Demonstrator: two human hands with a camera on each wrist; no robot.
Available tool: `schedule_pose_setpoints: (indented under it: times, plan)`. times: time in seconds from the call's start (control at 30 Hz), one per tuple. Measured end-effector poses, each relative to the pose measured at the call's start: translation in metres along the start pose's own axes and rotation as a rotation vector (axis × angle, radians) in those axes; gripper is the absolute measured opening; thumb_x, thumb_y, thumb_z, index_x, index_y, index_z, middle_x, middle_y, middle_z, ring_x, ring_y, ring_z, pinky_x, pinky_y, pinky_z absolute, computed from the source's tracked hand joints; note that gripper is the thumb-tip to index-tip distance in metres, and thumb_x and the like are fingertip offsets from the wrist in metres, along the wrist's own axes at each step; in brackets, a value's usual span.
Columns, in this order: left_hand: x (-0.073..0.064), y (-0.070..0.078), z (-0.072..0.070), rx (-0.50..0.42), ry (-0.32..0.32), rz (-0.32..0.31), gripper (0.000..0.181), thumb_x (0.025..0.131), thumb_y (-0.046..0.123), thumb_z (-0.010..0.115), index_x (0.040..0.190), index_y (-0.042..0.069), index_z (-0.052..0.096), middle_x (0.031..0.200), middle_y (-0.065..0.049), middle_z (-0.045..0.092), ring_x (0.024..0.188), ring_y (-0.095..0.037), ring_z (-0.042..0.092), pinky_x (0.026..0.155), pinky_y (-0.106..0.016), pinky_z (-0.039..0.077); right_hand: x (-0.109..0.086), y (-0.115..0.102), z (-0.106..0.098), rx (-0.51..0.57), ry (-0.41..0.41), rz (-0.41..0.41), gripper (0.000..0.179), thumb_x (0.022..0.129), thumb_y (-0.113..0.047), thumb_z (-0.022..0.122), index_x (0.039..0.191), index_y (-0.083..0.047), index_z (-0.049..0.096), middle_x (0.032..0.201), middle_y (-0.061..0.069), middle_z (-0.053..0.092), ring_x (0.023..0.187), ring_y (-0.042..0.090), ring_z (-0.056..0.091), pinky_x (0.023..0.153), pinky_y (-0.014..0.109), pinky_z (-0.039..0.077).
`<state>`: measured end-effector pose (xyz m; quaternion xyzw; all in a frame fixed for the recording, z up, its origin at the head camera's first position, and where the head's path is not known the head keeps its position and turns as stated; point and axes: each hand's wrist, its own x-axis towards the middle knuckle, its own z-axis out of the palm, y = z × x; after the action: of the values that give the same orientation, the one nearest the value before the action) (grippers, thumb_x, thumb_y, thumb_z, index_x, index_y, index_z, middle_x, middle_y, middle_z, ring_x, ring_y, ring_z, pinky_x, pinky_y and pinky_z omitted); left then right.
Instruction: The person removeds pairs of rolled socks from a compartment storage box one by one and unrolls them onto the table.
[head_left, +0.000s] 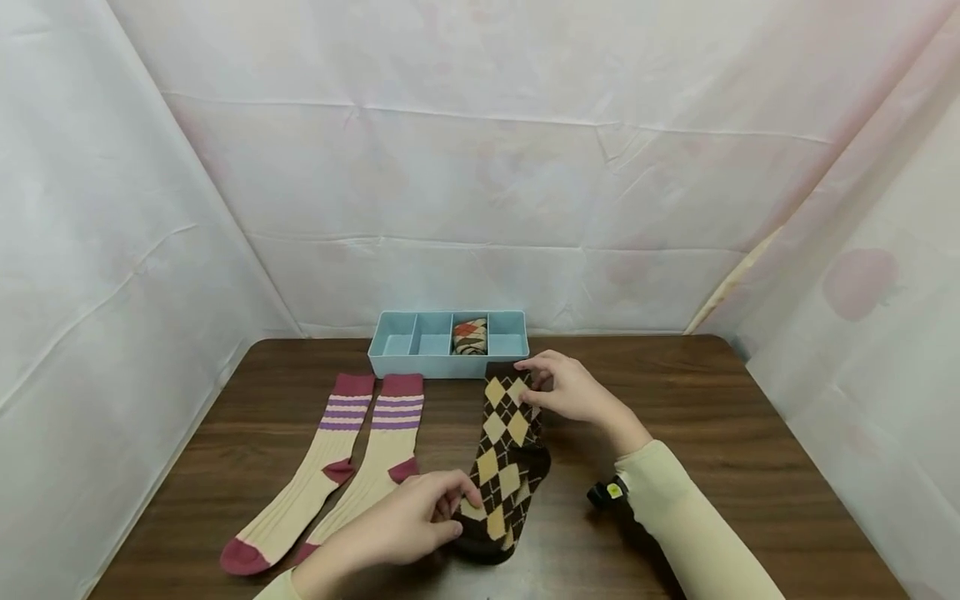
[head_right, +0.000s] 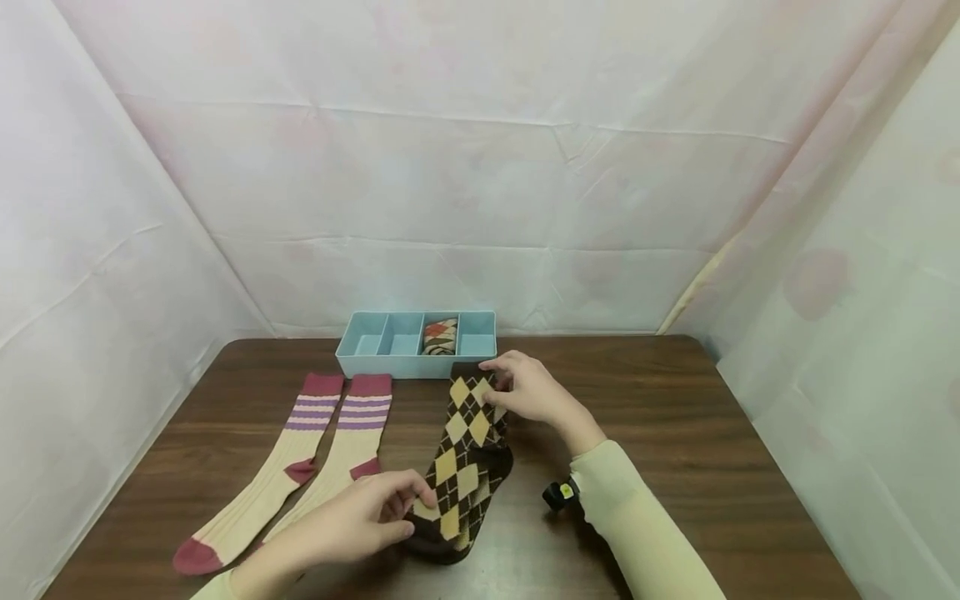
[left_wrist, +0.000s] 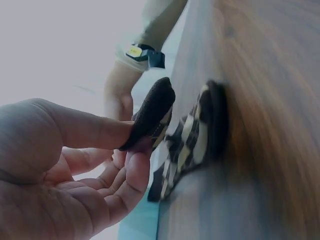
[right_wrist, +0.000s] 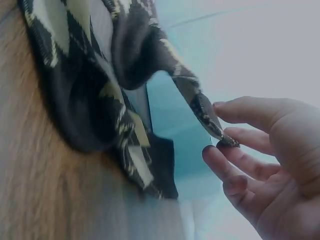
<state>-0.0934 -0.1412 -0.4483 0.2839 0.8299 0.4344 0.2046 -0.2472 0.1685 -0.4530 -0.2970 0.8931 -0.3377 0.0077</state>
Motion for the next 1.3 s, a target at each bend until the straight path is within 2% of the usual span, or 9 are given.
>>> schedule_pose_setpoints:
  times: [0.13, 0.27, 0.43, 0.6, 0.8, 1.0, 1.3]
  plan:
    - [-0.014, -0.007, -0.013, 0.021, 0.021, -0.007, 0.031, 0.098, -0.001, 0.078, 0.118, 0.02, 0.069, 0.092, 0.002, 0.055, 0.075, -0.002, 0.054, 0.069, -0.025, 0.05, 0.014, -0.012, 0.009, -0.03, -0.047, -0.02, 0.053, 0.102, -0.025, 0.081, 0.151, -0.01, 0.065, 0.139, 0.011, 0.063, 0.104, 0.023, 0.071, 0.085, 0.039, 0.058]
    - [-0.027, -0.016, -0.025, 0.071, 0.07, -0.019, 0.031, 0.097, -0.001, 0.078, 0.118, 0.02, 0.07, 0.093, 0.003, 0.056, 0.076, -0.003, 0.054, 0.067, -0.026, 0.05, 0.028, -0.024, 0.02, -0.067, -0.085, -0.049, 0.06, 0.103, -0.024, 0.08, 0.158, -0.011, 0.059, 0.146, 0.011, 0.058, 0.102, 0.018, 0.071, 0.092, 0.04, 0.058]
    - [-0.037, -0.027, -0.031, 0.13, 0.125, -0.024, 0.032, 0.095, -0.003, 0.079, 0.117, 0.018, 0.07, 0.091, 0.003, 0.057, 0.074, -0.002, 0.054, 0.066, -0.026, 0.049, 0.041, -0.032, 0.034, -0.088, -0.15, -0.08, 0.061, 0.106, -0.023, 0.076, 0.161, -0.01, 0.054, 0.152, 0.012, 0.054, 0.098, 0.013, 0.068, 0.09, 0.037, 0.058]
    - [-0.039, -0.035, -0.029, 0.146, 0.138, -0.037, 0.033, 0.092, -0.006, 0.079, 0.115, 0.016, 0.07, 0.088, 0.002, 0.056, 0.071, -0.003, 0.05, 0.065, -0.026, 0.047, 0.051, -0.032, 0.047, -0.106, -0.192, -0.084, 0.06, 0.106, -0.024, 0.075, 0.16, -0.008, 0.055, 0.152, 0.014, 0.053, 0.089, 0.008, 0.064, 0.084, 0.034, 0.056]
    - [-0.039, -0.042, -0.025, 0.258, 0.139, -0.033, 0.033, 0.09, -0.004, 0.08, 0.111, 0.018, 0.071, 0.08, 0.008, 0.054, 0.067, 0.0, 0.045, 0.063, -0.026, 0.044, 0.057, -0.027, 0.062, -0.127, -0.237, -0.08, 0.061, 0.106, -0.026, 0.075, 0.16, -0.005, 0.053, 0.152, 0.016, 0.052, 0.083, 0.007, 0.06, 0.081, 0.034, 0.056]
    - [-0.039, -0.047, -0.023, 0.272, 0.081, -0.064, 0.03, 0.089, 0.004, 0.085, 0.111, 0.017, 0.07, 0.074, 0.012, 0.054, 0.063, -0.001, 0.047, 0.061, -0.027, 0.043, 0.055, -0.017, 0.071, -0.134, -0.292, -0.051, 0.063, 0.107, -0.032, 0.074, 0.16, -0.004, 0.053, 0.15, 0.016, 0.051, 0.082, 0.008, 0.056, 0.079, 0.033, 0.053]
    - [-0.038, -0.054, -0.022, 0.311, 0.077, -0.079, 0.036, 0.085, 0.007, 0.091, 0.111, 0.02, 0.069, 0.081, 0.012, 0.056, 0.07, -0.001, 0.049, 0.064, -0.028, 0.045, 0.056, -0.008, 0.076, -0.088, -0.289, -0.002, 0.067, 0.103, -0.035, 0.08, 0.158, -0.005, 0.055, 0.145, 0.014, 0.051, 0.083, 0.009, 0.055, 0.078, 0.033, 0.051]
